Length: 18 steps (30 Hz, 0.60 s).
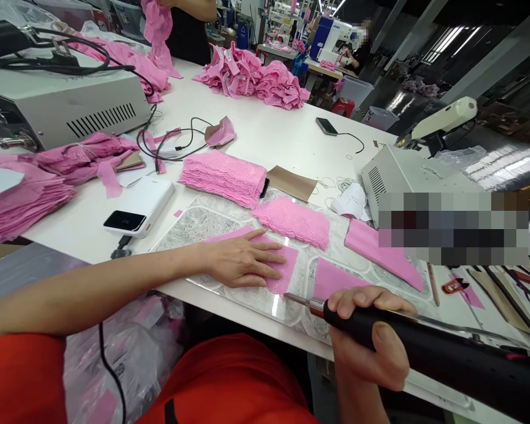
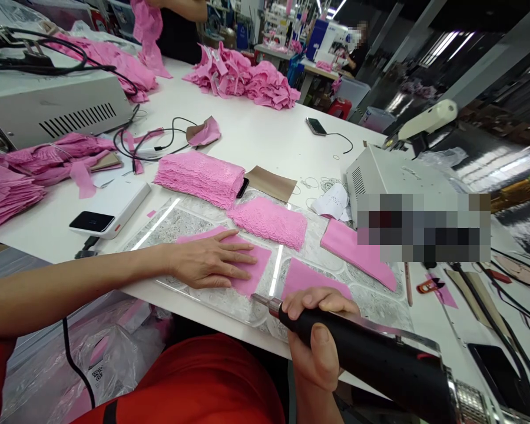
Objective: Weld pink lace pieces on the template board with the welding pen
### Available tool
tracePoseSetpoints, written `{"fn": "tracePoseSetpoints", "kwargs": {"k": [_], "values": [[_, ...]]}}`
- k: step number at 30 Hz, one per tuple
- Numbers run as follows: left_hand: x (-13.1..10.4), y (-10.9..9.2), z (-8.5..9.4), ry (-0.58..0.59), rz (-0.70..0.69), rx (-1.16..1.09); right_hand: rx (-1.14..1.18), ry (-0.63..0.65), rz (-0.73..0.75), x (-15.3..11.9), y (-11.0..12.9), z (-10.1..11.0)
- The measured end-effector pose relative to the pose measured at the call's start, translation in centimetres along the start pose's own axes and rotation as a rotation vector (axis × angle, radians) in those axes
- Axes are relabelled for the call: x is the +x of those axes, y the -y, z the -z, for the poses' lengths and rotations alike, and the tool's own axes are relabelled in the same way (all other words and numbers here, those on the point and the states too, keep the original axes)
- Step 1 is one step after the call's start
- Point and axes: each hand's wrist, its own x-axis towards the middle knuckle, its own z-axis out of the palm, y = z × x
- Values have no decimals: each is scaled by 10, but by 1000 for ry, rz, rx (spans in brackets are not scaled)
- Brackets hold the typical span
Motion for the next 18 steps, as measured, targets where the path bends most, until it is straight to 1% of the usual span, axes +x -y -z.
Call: {"fn": "tracePoseSetpoints", "kwargs": {"k": [6,11,14,18], "values": [[1,-2,4,39,11,11,-10,24,-8,-1,1,0],[-1,-4,12,75,35,-7,-28,18,-3,1,3,-1],[-6,-3,20,31,49,5,-37,-5,17,4,3,-5],[-21,2,32,-48,76,56,-48,-13,39,8,-2,-12]]}}
